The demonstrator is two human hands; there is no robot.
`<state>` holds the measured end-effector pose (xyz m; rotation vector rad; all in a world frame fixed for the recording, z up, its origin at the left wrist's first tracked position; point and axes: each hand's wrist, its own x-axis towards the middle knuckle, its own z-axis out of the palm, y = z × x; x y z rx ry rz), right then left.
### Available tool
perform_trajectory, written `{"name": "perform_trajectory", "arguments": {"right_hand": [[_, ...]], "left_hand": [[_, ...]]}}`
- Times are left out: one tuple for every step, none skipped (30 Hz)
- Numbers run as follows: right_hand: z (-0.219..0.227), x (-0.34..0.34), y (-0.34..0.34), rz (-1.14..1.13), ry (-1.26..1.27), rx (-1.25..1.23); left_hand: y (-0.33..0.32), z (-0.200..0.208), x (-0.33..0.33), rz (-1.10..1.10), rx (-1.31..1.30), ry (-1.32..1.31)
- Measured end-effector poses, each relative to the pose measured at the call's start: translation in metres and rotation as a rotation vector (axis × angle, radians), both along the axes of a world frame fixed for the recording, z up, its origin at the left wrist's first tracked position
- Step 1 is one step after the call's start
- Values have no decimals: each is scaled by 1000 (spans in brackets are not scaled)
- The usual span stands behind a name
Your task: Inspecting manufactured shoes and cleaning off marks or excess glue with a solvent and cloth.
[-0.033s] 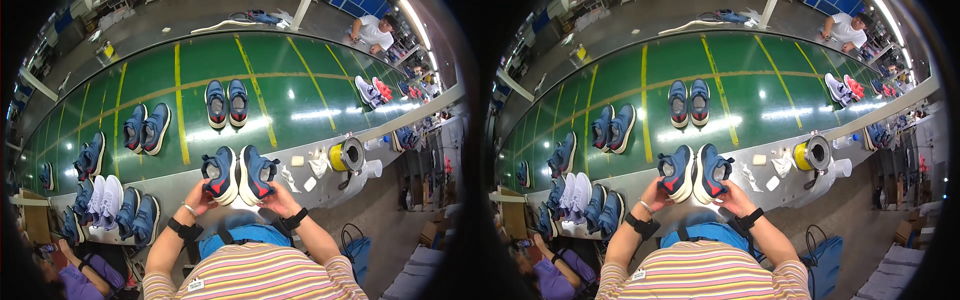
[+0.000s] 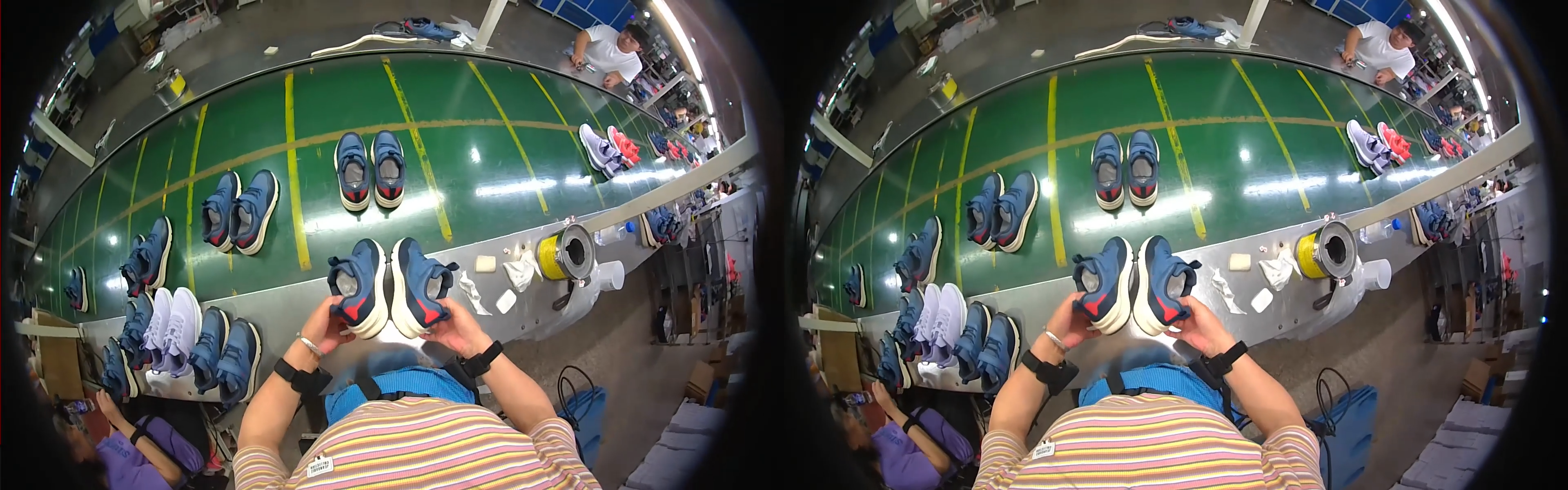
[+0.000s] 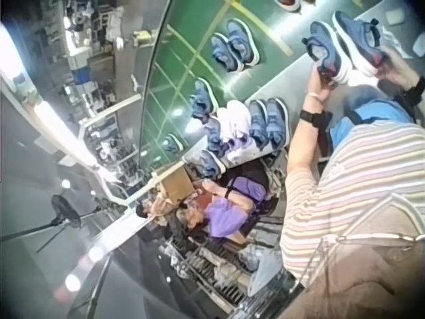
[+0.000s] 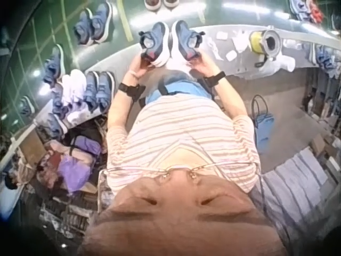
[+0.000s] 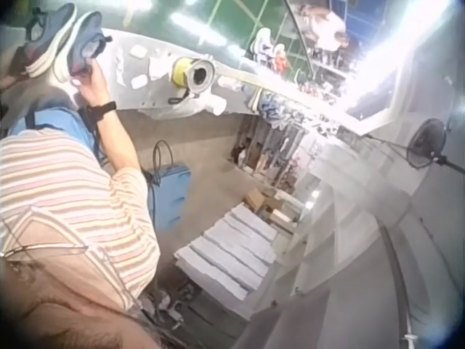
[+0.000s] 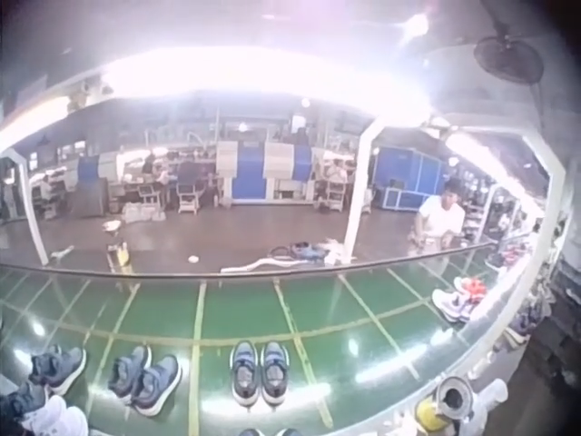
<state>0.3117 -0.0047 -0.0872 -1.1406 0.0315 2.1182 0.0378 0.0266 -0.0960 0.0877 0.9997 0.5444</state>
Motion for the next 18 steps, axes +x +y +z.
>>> {"name": "perform_trajectory", "arguments": {"right_hand": [[0,-1,-4,-56,-22,-41],[2,-2,-6,-110,-44,-81],[3,-2,-8,-111,-43,-77],[3,-1,-10,-102,-56,-56],[4,-1,-12,-94,-69,-36],[5,0,-13,-85,-42,-14],[3,1,-14,-86,-42,-15],[1,2,-15,-66,-47,5],[0,2,-16,-45,-53,23],[-1,3,-17,-47,-52,18],[1,4,-16,-37,-63,40],[2,4,-16,-29,-74,61],[1,3,-18,-31,-74,59],[2,2,-19,-32,-121,142],[0,0,-16,-31,-166,231],[-13,-4,-18,26,-343,261],[-25,-11,-18,202,-632,432],[-39,-12,-22,370,-928,552]], "left_hand": [[-6,-2,-1,18,28,11],[-10,4,0,42,13,28],[-13,2,-1,42,16,28],[-18,-2,-2,62,29,28],[-20,-3,-3,83,41,26],[-22,-4,-4,92,37,7],[-22,-6,-5,90,35,7],[-24,-8,-7,92,56,-30],[-25,-11,-8,94,74,-68],[-26,-14,-9,93,69,-67],[-26,-17,-10,103,90,-73],[-26,-20,-10,112,111,-80],[-28,-22,-9,109,109,-80],[-30,-22,-5,88,177,-14],[-29,-24,-1,69,253,53],[-31,-29,9,-56,372,243],[-36,-52,15,-261,637,545],[-36,-55,27,-536,719,817]]}}
